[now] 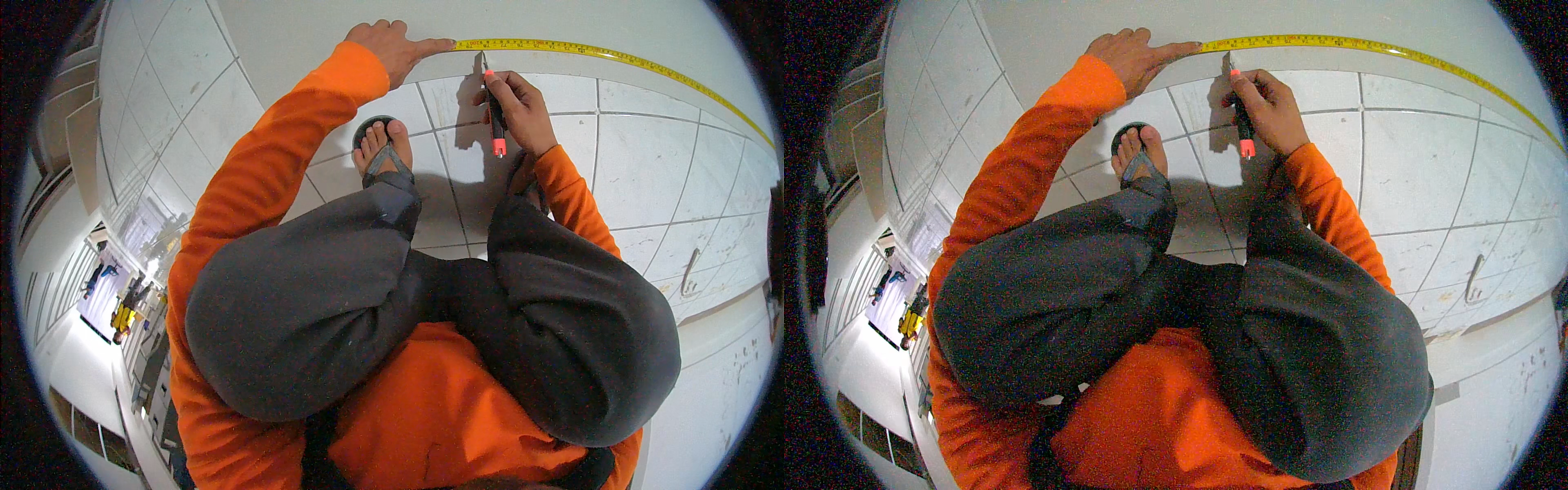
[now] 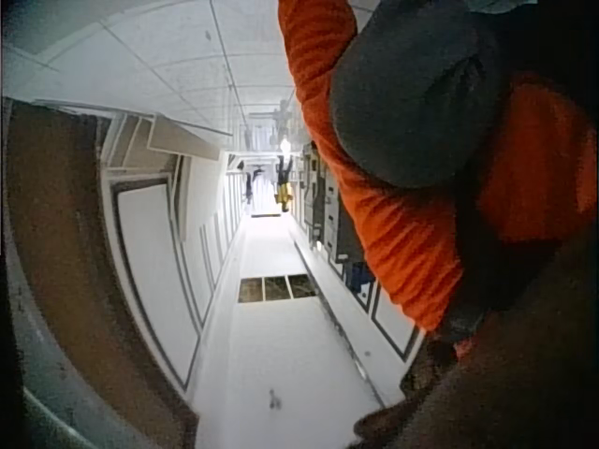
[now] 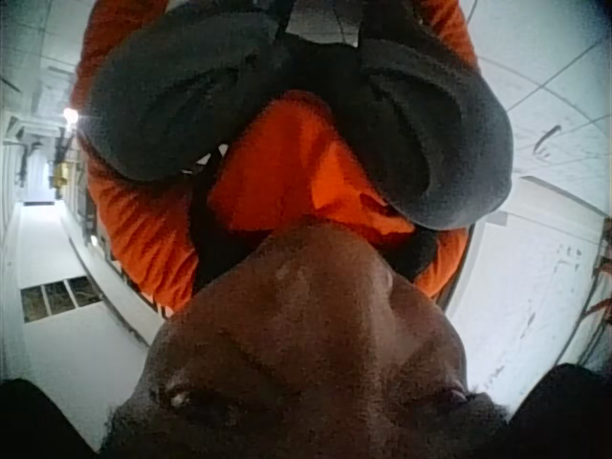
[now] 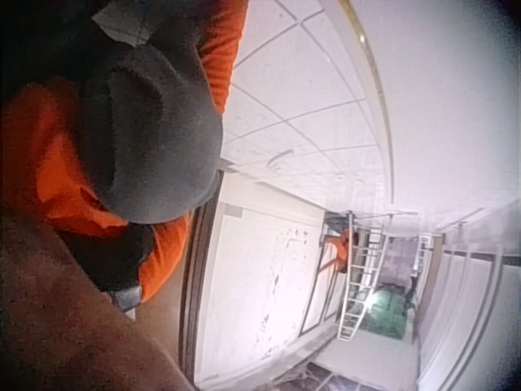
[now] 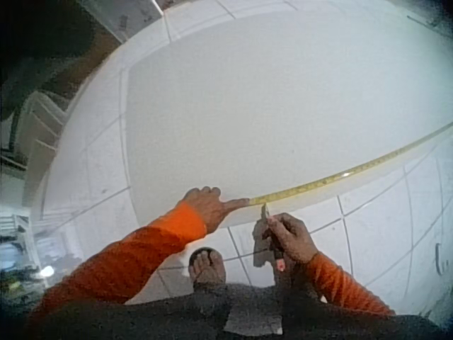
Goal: The person uses a measuring tape to mark lengths on a large board, then applies a metal trim strip and scores the board with a utility knife.
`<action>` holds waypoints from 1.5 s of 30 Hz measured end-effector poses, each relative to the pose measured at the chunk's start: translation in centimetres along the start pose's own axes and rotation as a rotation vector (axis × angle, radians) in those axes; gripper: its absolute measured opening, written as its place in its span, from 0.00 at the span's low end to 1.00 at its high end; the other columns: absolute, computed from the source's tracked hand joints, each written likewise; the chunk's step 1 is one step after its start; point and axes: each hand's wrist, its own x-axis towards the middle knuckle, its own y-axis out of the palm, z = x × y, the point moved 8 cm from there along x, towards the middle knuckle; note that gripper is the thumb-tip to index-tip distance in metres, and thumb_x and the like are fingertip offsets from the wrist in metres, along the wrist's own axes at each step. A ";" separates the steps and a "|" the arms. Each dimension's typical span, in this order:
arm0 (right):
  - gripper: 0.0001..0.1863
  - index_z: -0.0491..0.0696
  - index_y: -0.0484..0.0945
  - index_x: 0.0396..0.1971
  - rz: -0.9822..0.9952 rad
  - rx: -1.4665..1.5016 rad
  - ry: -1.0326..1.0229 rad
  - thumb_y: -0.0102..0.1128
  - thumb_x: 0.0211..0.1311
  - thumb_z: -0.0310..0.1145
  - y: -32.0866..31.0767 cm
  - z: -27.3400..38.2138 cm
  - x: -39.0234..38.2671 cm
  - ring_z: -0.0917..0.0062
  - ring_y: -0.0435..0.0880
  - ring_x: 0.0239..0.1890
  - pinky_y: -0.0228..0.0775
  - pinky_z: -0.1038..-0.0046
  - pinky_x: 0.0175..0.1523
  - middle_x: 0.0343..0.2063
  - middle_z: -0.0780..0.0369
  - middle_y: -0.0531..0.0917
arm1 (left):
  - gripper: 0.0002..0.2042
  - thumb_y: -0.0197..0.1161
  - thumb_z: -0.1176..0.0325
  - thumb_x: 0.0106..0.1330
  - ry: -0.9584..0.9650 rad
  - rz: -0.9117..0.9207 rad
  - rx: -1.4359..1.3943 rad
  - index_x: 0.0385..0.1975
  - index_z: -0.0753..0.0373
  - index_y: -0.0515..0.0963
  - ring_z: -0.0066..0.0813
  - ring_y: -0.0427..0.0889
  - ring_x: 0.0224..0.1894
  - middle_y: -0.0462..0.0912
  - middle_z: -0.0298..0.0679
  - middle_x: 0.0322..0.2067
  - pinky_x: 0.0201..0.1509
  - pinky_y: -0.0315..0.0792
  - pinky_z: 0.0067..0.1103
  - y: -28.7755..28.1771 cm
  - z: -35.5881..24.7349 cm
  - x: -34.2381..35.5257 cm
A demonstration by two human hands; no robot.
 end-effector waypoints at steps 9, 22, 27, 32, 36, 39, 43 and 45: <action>0.18 0.43 0.78 0.44 0.003 0.020 0.015 0.54 0.76 0.45 0.1 -0.1 0.0 0.82 0.80 0.24 0.74 0.79 0.32 0.31 0.61 0.86 | 0.22 0.48 0.56 0.77 0.006 -0.007 0.007 0.68 0.24 0.64 0.47 0.83 0.41 0.80 0.46 0.37 0.44 0.79 0.41 0.3 0.1 0.0; 0.17 0.43 0.78 0.44 -0.002 0.046 0.021 0.54 0.76 0.44 0.3 0.3 -0.3 0.82 0.80 0.25 0.73 0.79 0.32 0.31 0.61 0.86 | 0.24 0.50 0.58 0.77 0.005 0.002 0.024 0.69 0.23 0.63 0.46 0.83 0.43 0.80 0.46 0.39 0.45 0.80 0.40 -0.1 -0.1 -0.1; 0.17 0.43 0.79 0.44 0.000 0.033 0.013 0.54 0.76 0.44 0.1 0.2 -0.3 0.83 0.80 0.25 0.73 0.79 0.32 0.31 0.61 0.86 | 0.25 0.50 0.60 0.78 -0.003 0.085 0.047 0.71 0.22 0.61 0.42 0.84 0.46 0.80 0.45 0.45 0.46 0.80 0.37 -0.2 -0.3 0.1; 0.17 0.43 0.79 0.44 0.013 0.015 -0.008 0.54 0.76 0.44 0.0 -0.1 -0.1 0.83 0.80 0.25 0.73 0.80 0.32 0.31 0.61 0.86 | 0.24 0.50 0.58 0.77 0.005 0.015 0.027 0.70 0.23 0.62 0.46 0.83 0.44 0.80 0.47 0.40 0.46 0.80 0.40 0.2 0.0 0.0; 0.17 0.43 0.79 0.44 0.008 0.003 -0.008 0.54 0.76 0.44 0.1 0.3 -0.2 0.83 0.80 0.25 0.73 0.79 0.32 0.31 0.62 0.86 | 0.23 0.50 0.57 0.77 0.012 -0.026 0.016 0.69 0.23 0.63 0.48 0.83 0.43 0.80 0.47 0.38 0.46 0.79 0.42 0.0 0.0 -0.1; 0.17 0.42 0.79 0.45 0.014 0.012 -0.008 0.54 0.76 0.44 0.1 0.0 -0.1 0.83 0.80 0.25 0.73 0.79 0.32 0.31 0.61 0.86 | 0.23 0.50 0.57 0.77 0.012 -0.035 0.016 0.69 0.24 0.63 0.48 0.83 0.42 0.80 0.46 0.38 0.46 0.79 0.41 0.2 0.0 -0.1; 0.18 0.42 0.79 0.46 0.016 0.002 -0.012 0.55 0.76 0.44 -0.1 -0.3 0.0 0.83 0.80 0.25 0.73 0.79 0.32 0.31 0.61 0.86 | 0.23 0.50 0.57 0.77 0.012 -0.014 0.012 0.69 0.24 0.64 0.47 0.83 0.42 0.80 0.45 0.38 0.45 0.80 0.41 0.1 -0.1 0.0; 0.18 0.42 0.79 0.46 0.013 -0.001 -0.016 0.55 0.76 0.44 0.0 -0.2 -0.1 0.83 0.80 0.25 0.73 0.79 0.32 0.31 0.61 0.86 | 0.23 0.50 0.56 0.77 0.013 -0.022 0.003 0.69 0.24 0.64 0.47 0.83 0.42 0.80 0.45 0.37 0.45 0.80 0.41 -0.1 -0.1 -0.1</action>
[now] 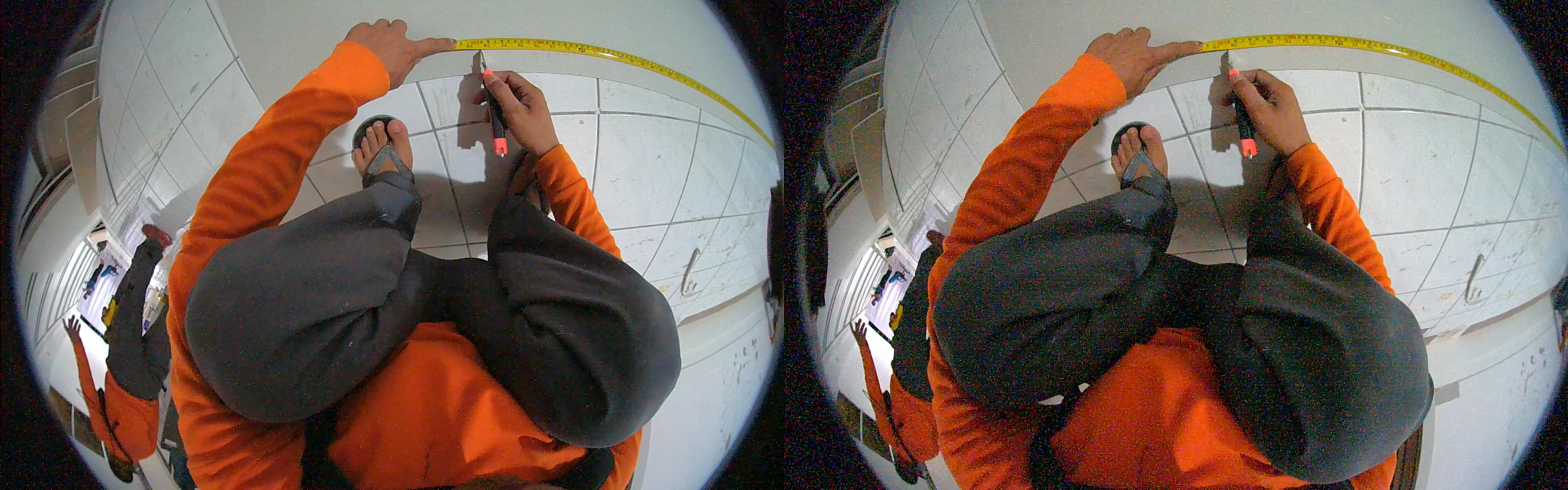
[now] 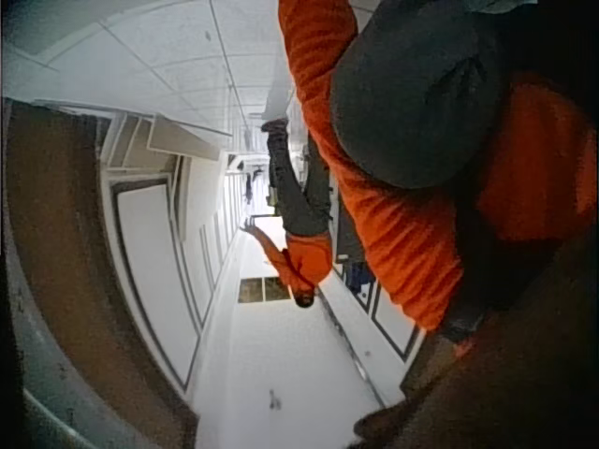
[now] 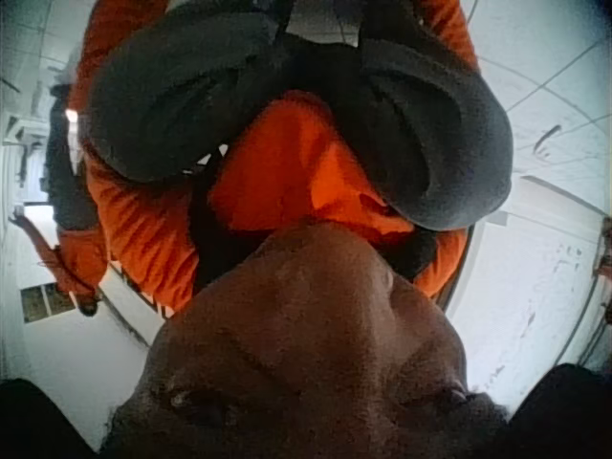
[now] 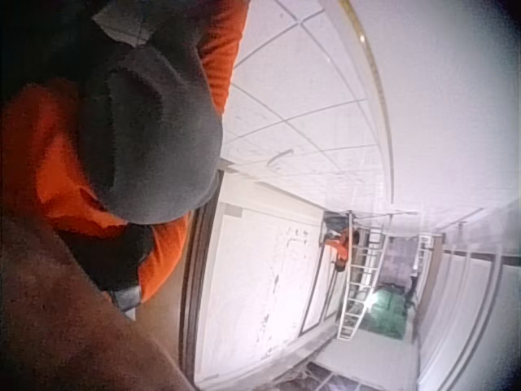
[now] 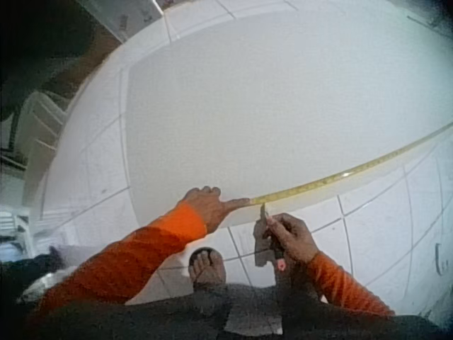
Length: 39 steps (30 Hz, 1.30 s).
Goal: The person uses a measuring tape to mark lengths on a large board, then applies a metal trim strip and scores the board with a utility knife.
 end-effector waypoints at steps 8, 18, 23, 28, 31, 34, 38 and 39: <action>0.19 0.43 0.79 0.46 -0.011 0.031 0.025 0.56 0.75 0.45 0.0 -0.3 0.0 0.83 0.80 0.25 0.73 0.80 0.32 0.31 0.62 0.86 | 0.23 0.49 0.57 0.77 0.007 -0.005 0.003 0.69 0.24 0.64 0.47 0.83 0.41 0.79 0.45 0.37 0.44 0.80 0.40 0.1 0.0 0.0; 0.18 0.43 0.79 0.44 -0.002 -0.018 -0.036 0.55 0.76 0.45 -0.1 -0.4 0.2 0.84 0.79 0.24 0.73 0.80 0.32 0.30 0.62 0.86 | 0.26 0.50 0.61 0.78 -0.015 0.101 0.027 0.71 0.22 0.60 0.42 0.84 0.45 0.81 0.46 0.44 0.45 0.81 0.39 -0.1 -0.2 0.2; 0.18 0.43 0.79 0.44 -0.014 -0.006 -0.007 0.55 0.76 0.45 0.1 -0.1 0.1 0.83 0.79 0.24 0.72 0.80 0.31 0.30 0.62 0.86 | 0.24 0.49 0.58 0.77 -0.008 0.041 0.016 0.70 0.23 0.62 0.46 0.84 0.43 0.80 0.46 0.40 0.45 0.80 0.40 0.1 -0.1 0.1; 0.18 0.43 0.79 0.45 -0.014 -0.016 -0.006 0.55 0.76 0.45 0.1 0.0 0.0 0.83 0.79 0.24 0.72 0.80 0.31 0.30 0.61 0.86 | 0.23 0.49 0.57 0.77 -0.003 0.002 0.008 0.69 0.23 0.63 0.48 0.83 0.42 0.80 0.47 0.38 0.45 0.79 0.42 0.1 -0.1 0.0; 0.19 0.42 0.79 0.45 -0.006 -0.006 -0.035 0.55 0.76 0.45 0.2 0.0 0.1 0.84 0.79 0.24 0.72 0.80 0.31 0.30 0.61 0.86 | 0.23 0.49 0.57 0.77 -0.009 0.020 -0.001 0.70 0.23 0.62 0.48 0.83 0.42 0.80 0.47 0.39 0.45 0.79 0.42 0.0 0.0 0.0; 0.19 0.43 0.79 0.44 -0.013 0.003 -0.011 0.55 0.76 0.45 0.2 0.1 0.0 0.84 0.79 0.24 0.72 0.80 0.31 0.30 0.61 0.86 | 0.24 0.49 0.57 0.77 -0.008 0.025 -0.004 0.70 0.23 0.62 0.48 0.83 0.42 0.80 0.47 0.39 0.46 0.79 0.42 0.1 -0.1 0.1; 0.18 0.43 0.79 0.44 -0.015 0.016 0.008 0.55 0.76 0.45 0.0 -0.2 0.0 0.84 0.79 0.24 0.72 0.80 0.31 0.30 0.62 0.86 | 0.24 0.48 0.59 0.78 -0.021 0.082 0.013 0.70 0.23 0.62 0.44 0.83 0.45 0.81 0.46 0.43 0.47 0.80 0.40 -0.2 -0.3 0.2; 0.18 0.43 0.79 0.44 -0.016 0.011 0.008 0.55 0.76 0.45 0.1 -0.2 0.0 0.84 0.79 0.24 0.72 0.80 0.31 0.30 0.62 0.86 | 0.24 0.48 0.59 0.79 -0.027 0.112 0.023 0.70 0.23 0.62 0.42 0.83 0.47 0.81 0.46 0.45 0.47 0.80 0.39 -0.2 -0.3 0.2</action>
